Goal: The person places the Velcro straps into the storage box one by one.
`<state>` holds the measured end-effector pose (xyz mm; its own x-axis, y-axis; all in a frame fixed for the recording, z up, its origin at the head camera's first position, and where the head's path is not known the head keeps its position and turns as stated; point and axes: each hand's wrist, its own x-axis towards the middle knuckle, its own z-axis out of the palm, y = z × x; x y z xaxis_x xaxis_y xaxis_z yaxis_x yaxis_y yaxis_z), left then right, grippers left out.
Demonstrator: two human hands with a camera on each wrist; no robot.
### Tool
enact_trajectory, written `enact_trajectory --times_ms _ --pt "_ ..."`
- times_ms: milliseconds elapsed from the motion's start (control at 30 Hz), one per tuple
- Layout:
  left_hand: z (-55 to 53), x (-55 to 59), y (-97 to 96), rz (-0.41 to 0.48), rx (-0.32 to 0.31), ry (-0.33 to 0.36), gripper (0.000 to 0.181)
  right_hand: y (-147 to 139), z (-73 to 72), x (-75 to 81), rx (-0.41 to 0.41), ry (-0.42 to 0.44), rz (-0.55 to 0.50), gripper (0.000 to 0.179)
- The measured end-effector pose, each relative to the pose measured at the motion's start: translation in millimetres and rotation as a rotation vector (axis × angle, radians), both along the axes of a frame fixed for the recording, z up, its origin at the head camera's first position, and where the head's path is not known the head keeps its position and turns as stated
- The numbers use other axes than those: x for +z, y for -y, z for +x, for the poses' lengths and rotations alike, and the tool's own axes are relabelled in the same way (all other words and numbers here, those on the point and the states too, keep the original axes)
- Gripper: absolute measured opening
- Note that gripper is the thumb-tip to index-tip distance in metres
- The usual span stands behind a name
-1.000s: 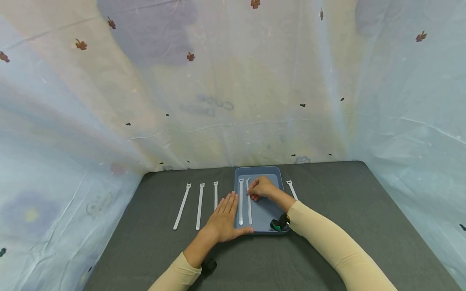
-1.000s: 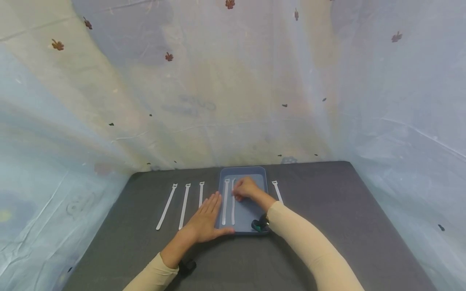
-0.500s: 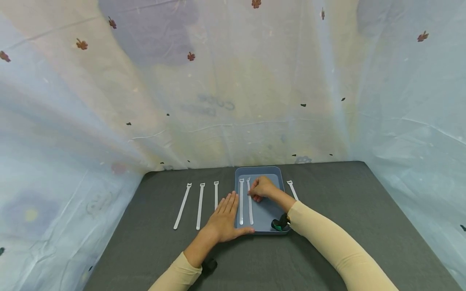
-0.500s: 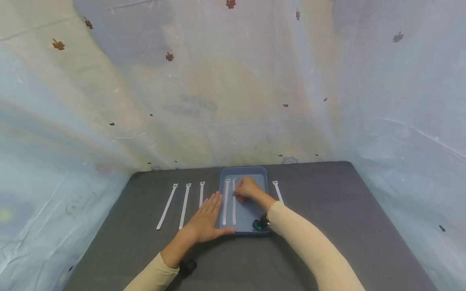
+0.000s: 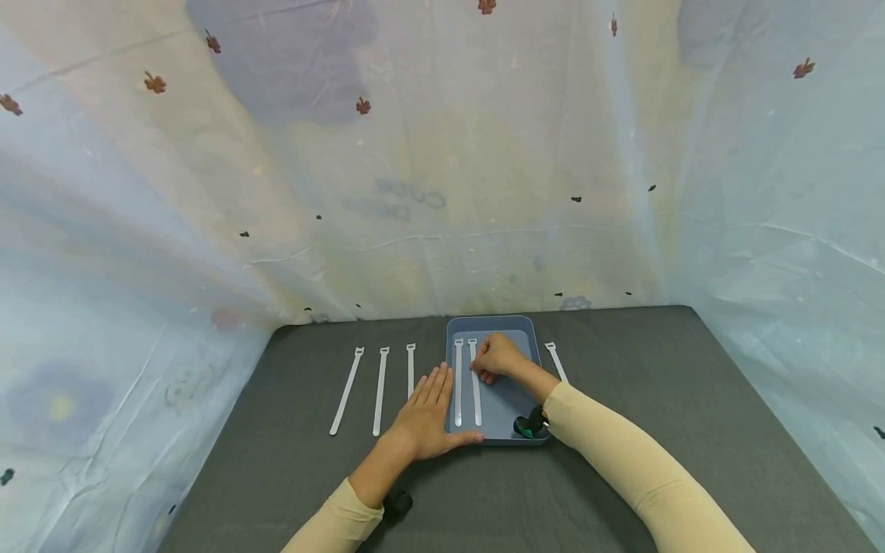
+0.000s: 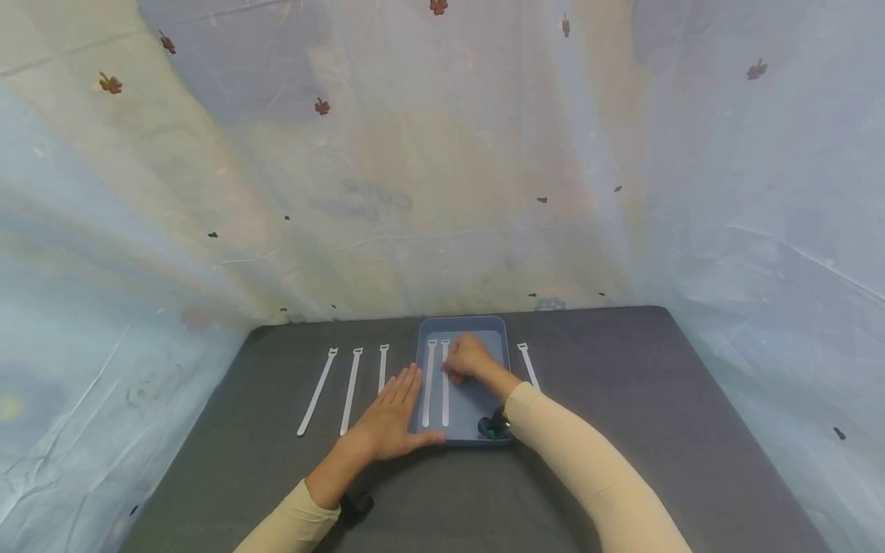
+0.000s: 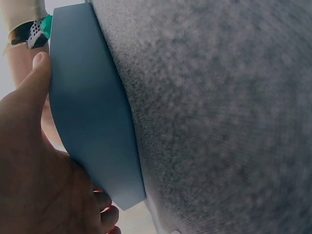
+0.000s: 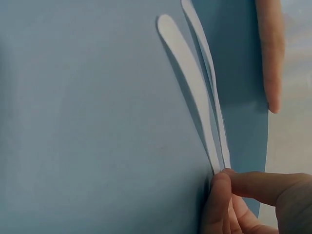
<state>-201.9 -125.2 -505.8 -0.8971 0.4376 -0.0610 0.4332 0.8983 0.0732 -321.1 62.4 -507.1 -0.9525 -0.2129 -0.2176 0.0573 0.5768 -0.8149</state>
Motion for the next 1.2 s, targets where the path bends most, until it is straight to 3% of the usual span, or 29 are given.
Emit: enact_trajectory --times_ms 333,533,633,767,900,1200 --pt "-0.6 0.4 -0.7 0.014 -0.005 0.002 0.123 -2 5.9 6.9 0.025 -0.032 0.001 0.015" --pt "-4.3 -11.9 1.5 0.060 -0.001 -0.016 0.124 -4 7.6 12.0 0.054 0.002 -0.023 0.014" --pt "-4.7 -12.3 2.0 0.061 0.000 -0.015 0.124 -8 9.3 16.3 0.072 0.016 -0.044 0.016" --pt "-2.8 -5.1 0.7 0.051 0.005 0.014 0.124 -15 13.0 26.3 0.084 0.019 -0.070 0.017" --pt "-2.8 -5.4 0.4 0.049 0.009 0.012 0.125 -25 17.0 38.8 0.109 0.007 -0.093 0.019" --pt "0.9 0.4 -0.9 0.031 0.005 -0.012 0.125 -55 24.9 49.1 0.139 -0.089 -0.117 0.023"
